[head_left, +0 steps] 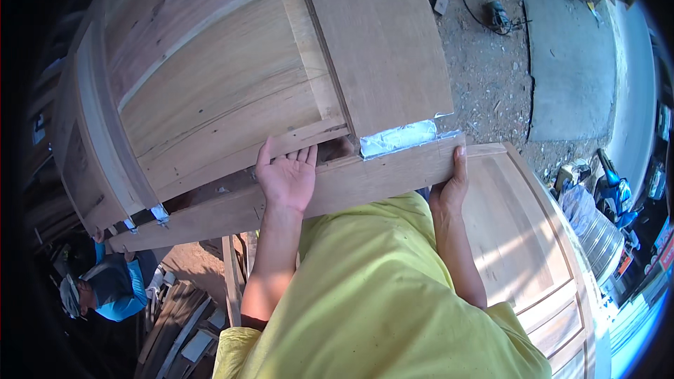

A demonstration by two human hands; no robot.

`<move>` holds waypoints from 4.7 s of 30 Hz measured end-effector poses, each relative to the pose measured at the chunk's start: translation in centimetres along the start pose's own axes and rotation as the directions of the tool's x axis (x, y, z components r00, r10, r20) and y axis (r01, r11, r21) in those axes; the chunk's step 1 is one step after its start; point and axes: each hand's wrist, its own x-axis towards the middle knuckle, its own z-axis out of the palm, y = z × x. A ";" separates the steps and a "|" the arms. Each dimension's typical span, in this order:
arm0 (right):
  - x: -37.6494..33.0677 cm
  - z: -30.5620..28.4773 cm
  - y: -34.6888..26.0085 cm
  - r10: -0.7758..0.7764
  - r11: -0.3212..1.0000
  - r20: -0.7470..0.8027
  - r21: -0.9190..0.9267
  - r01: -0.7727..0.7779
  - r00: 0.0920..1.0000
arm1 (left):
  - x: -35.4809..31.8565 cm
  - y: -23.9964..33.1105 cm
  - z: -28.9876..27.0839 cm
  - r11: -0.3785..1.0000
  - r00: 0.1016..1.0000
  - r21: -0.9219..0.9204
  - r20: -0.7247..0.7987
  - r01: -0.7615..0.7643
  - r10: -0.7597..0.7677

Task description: The person assembles components of a large wooden door by hand, positioning and aligning various panels and boards, and then using a metal chisel to adjust and tap the wood joints together.

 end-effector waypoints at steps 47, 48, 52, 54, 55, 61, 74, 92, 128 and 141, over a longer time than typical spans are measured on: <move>-1.0 0.2 -1.0 0.119 0.989 -0.138 -0.068 -0.129 0.983 | 0.5 0.4 2.1 0.982 0.974 0.191 -0.221 0.005 0.038; -1.0 0.2 -0.9 0.121 0.989 -0.138 -0.062 -0.131 0.983 | 0.5 0.4 2.2 0.981 0.975 0.193 -0.219 0.004 0.039; -0.6 -0.2 -0.6 0.092 0.992 -0.124 -0.070 -0.101 0.988 | 0.6 0.3 2.2 0.982 0.975 0.186 -0.220 0.008 0.034; -0.4 -0.7 -0.3 0.079 0.994 -0.108 -0.065 -0.086 0.991 | 0.6 0.4 2.2 0.980 0.976 0.198 -0.216 0.015 0.029; -0.3 -1.0 -0.2 0.081 0.995 -0.098 -0.055 -0.087 0.992 | 0.6 0.4 2.1 0.977 0.978 0.211 -0.209 0.019 0.026; -0.5 -0.6 -0.8 0.098 0.992 -0.053 -0.069 -0.102 0.994 | 0.6 0.4 2.4 0.982 0.970 0.189 -0.242 0.014 0.032; -1.2 0.8 -1.6 0.084 0.980 -0.209 -0.157 -0.119 0.974 | 0.8 0.6 1.8 0.981 0.969 0.195 -0.244 0.020 0.029; -0.5 -0.9 -0.9 0.102 0.987 -0.168 -0.102 -0.120 0.980 | 0.7 0.3 2.8 0.971 0.949 0.237 -0.306 0.004 0.071; 4.8 -4.4 -2.2 0.479 0.808 -0.318 0.524 -0.269 0.818 | 0.5 -0.1 2.0 0.956 0.958 0.293 -0.268 -0.017 0.100; 4.1 -3.0 -1.7 0.465 0.795 -0.318 0.560 -0.232 0.826 | 0.8 0.0 1.4 0.925 0.963 0.379 -0.244 -0.011 0.111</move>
